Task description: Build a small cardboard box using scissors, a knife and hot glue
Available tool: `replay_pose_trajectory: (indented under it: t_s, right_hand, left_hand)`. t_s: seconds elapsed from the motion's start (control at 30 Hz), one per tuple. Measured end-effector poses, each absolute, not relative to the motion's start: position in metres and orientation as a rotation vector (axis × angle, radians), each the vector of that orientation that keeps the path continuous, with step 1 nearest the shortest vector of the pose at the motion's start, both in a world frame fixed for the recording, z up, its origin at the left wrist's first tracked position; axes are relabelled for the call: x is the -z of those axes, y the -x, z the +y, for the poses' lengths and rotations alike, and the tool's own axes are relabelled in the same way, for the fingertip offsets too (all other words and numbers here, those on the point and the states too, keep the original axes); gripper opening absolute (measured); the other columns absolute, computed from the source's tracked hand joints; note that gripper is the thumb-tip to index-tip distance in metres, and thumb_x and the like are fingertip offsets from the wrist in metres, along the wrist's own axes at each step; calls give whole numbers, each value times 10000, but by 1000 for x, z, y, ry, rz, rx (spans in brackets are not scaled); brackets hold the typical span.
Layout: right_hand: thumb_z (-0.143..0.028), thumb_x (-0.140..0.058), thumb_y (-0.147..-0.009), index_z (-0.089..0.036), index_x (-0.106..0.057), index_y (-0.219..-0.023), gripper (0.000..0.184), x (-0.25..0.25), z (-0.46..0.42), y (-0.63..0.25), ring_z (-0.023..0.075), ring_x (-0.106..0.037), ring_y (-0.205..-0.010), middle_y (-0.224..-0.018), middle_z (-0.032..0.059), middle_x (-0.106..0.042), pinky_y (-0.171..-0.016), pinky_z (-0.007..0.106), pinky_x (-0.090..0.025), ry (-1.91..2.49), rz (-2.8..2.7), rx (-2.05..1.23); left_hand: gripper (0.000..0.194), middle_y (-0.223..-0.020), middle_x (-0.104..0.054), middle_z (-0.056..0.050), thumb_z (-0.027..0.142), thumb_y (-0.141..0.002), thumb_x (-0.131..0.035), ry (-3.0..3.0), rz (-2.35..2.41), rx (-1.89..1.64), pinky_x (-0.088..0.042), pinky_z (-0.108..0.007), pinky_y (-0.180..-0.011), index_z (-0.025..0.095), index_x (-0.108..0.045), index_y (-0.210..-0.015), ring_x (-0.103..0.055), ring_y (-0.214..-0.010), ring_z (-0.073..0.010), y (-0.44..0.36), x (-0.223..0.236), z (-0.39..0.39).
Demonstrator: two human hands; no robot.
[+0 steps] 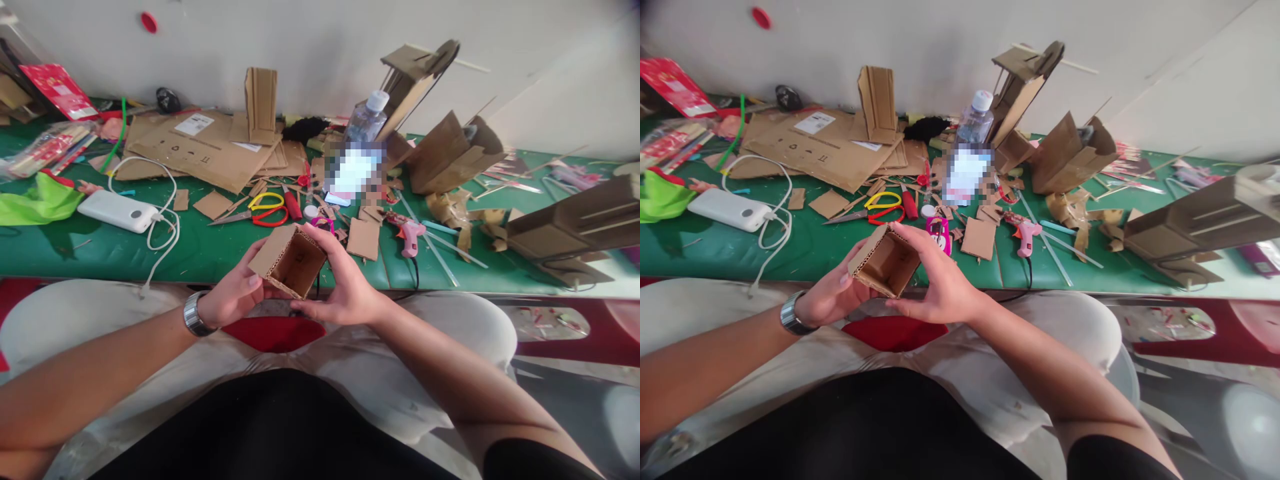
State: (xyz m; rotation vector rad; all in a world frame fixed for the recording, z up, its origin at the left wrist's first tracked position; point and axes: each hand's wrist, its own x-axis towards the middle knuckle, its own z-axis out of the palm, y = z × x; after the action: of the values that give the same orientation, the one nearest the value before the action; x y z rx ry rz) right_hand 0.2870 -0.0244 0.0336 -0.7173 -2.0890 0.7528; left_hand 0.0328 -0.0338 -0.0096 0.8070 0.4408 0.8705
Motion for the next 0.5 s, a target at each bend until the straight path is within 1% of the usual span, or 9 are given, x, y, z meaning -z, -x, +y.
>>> replay_pose_trajectory:
  t_s: [0.07, 0.13, 0.17, 0.27, 0.33, 0.43, 0.5]
  right_hand:
    - [-559, -954, -886, -298, -299, -1796, 1152, -31, -24, -286, 421, -495, -1642, -1776, 174, -490, -1370, 633, -446, 728, -2074, -746]
    - [-643, -973, -836, -299, -320, -1785, 1202, -25, -25, -284, 432, -505, -1621, -1756, 182, -498, -1355, 636, -463, 750, -2041, -769]
    - [-656, -975, -827, -303, -329, -1780, 1204, -22, -25, -283, 431, -514, -1607, -1749, 182, -499, -1337, 631, -485, 758, -2020, -786]
    - [-578, -941, -905, -330, -339, -1773, 1085, -12, -27, -280, 391, -584, -1517, -1727, 173, -498, -1217, 578, -597, 776, -1949, -840]
    - [-524, -902, -959, -339, -343, -1770, 1002, -10, -29, -278, 355, -635, -1421, -1686, 172, -517, -1117, 534, -657, 802, -1912, -870]
    - [-526, -885, -970, -328, -376, -1756, 957, -11, -30, -276, 330, -660, -1307, -1588, 174, -557, -1027, 505, -694, 834, -1900, -883]
    - [-529, -898, -958, -328, -398, -1747, 955, -14, -30, -276, 327, -654, -1295, -1561, 171, -555, -1014, 497, -697, 829, -1914, -876]
  left_hand:
    - [797, -1725, -564, -91, 539, -955, -885, -800, 435, -881, -662, -418, -1074, 402, -514, -1647, -673, -1462, -300, -32, 10, -33]
    - [762, -1733, -569, -70, 596, -961, -864, -800, 447, -900, -662, -423, -1086, 387, -557, -1626, -646, -1501, -316, -32, 10, -32]
    - [730, -1722, -587, -62, 639, -968, -841, -798, 456, -901, -661, -430, -1093, 371, -594, -1600, -634, -1518, -326, -31, 10, -31]
    - [637, -1576, -721, -72, 742, -1001, -744, -773, 499, -874, -663, -452, -1090, 308, -717, -1466, -688, -1460, -334, -28, 11, -26]
    - [627, -1477, -778, -84, 778, -1016, -693, -761, 515, -856, -674, -459, -1057, 284, -751, -1399, -747, -1375, -331, -26, 12, -23]
    - [690, -1418, -804, -87, 832, -1024, -619, -781, 506, -832, -685, -450, -1018, 274, -738, -1414, -777, -1324, -330, -25, 15, -19]
    - [729, -1415, -803, -80, 856, -1030, -574, -822, 498, -835, -678, -443, -1030, 276, -719, -1447, -766, -1343, -333, -25, 19, -18]
